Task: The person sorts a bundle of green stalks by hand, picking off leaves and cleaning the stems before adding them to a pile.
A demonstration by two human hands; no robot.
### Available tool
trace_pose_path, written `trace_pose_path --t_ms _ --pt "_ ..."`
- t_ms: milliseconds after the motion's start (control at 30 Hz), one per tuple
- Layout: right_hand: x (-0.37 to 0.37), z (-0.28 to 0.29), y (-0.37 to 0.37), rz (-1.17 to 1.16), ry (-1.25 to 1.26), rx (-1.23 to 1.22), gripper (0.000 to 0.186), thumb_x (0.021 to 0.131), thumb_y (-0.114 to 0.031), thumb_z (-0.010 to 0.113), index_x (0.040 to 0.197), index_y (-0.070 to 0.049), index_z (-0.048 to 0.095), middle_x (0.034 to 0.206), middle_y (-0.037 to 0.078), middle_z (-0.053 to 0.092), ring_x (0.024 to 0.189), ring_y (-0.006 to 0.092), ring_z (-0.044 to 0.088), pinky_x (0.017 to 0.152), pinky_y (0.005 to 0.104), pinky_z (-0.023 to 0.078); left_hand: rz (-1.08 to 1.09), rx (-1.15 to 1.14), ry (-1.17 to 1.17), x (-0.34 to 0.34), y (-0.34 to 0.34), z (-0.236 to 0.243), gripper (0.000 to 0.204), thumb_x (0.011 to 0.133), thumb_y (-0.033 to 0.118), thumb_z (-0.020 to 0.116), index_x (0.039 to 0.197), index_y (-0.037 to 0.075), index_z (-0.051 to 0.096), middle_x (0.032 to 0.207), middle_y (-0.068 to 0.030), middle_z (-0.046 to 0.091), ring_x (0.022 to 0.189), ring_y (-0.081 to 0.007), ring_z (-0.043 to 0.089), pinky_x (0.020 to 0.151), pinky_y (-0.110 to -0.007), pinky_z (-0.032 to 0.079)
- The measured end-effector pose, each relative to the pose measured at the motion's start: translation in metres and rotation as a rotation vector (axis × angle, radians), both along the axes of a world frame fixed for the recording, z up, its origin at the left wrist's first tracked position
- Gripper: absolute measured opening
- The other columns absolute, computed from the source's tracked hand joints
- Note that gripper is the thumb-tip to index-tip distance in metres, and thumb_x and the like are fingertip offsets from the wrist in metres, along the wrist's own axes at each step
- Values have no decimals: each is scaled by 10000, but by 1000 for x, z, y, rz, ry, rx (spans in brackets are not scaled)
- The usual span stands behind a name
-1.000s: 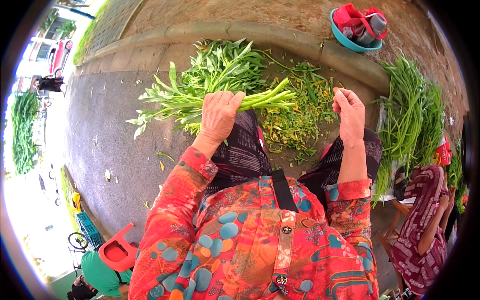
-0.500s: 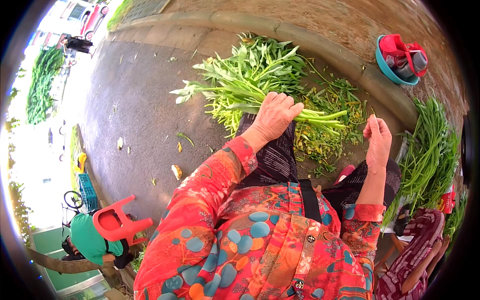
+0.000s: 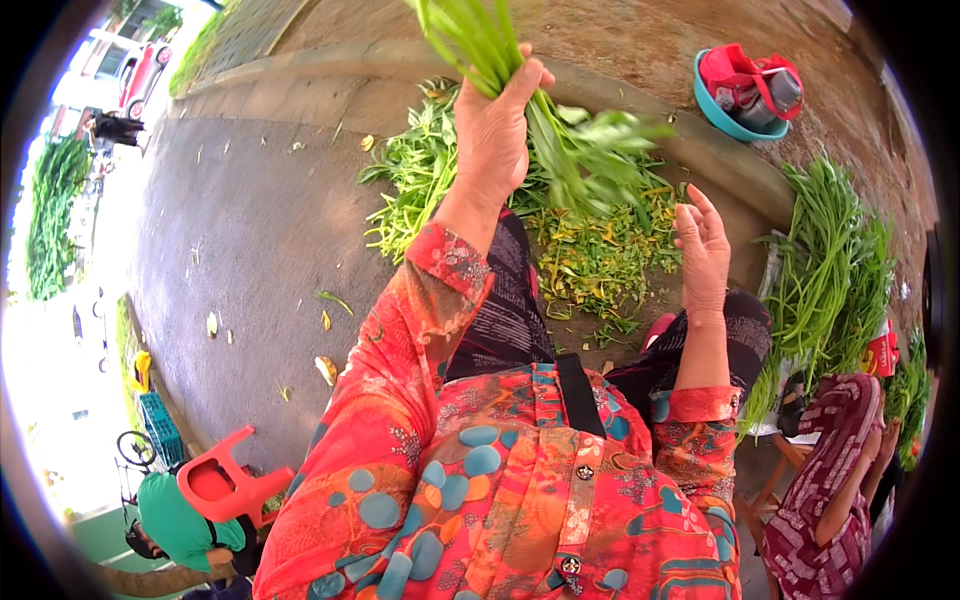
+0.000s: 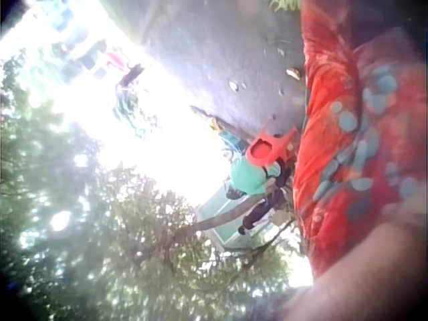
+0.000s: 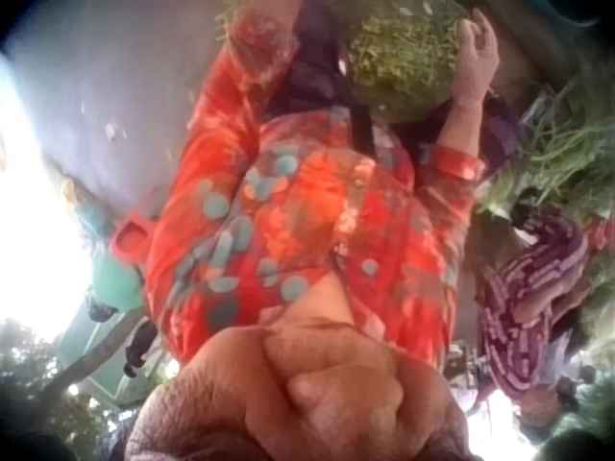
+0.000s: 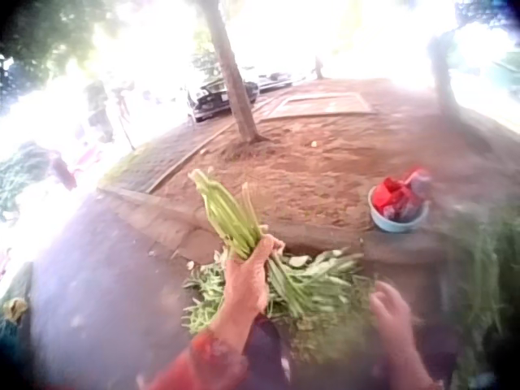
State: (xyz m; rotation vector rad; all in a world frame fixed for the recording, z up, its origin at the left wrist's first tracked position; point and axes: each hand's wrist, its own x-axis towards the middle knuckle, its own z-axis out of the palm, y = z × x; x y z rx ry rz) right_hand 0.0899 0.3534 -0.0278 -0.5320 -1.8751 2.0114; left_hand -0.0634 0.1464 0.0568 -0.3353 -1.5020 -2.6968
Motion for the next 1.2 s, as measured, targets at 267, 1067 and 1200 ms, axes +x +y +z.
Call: trace_pose_path --t_ms 267,1067,1200 --pt "2 18 -5 -75 110 829 541 796 -371 707 1225 -74 568 1159 118 566 1106 270 488 976 385 358 -296 227 -547 49 12 -61 156 884 128 635 1024 115 566 972 -72 645 956 -268 619 852 -441 507" --pt "11 9 -33 701 -376 -190 333 872 -210 668 1143 -23 616 951 -43 621 846 53 545 767 244 469 -511 358 -502 58 -1 -67 509 787 24 549 1284 5 441 1273 -189 535 1199 -332 496 1026 -458 401" --pt "11 4 -33 715 -347 -146 329 867 -216 675 1129 -24 621 924 -46 625 844 48 544 756 241 465 -513 300 -522 61 -1 -61 478 810 28 552 1276 4 450 1245 -195 553 1180 -337 515 1019 -461 413"
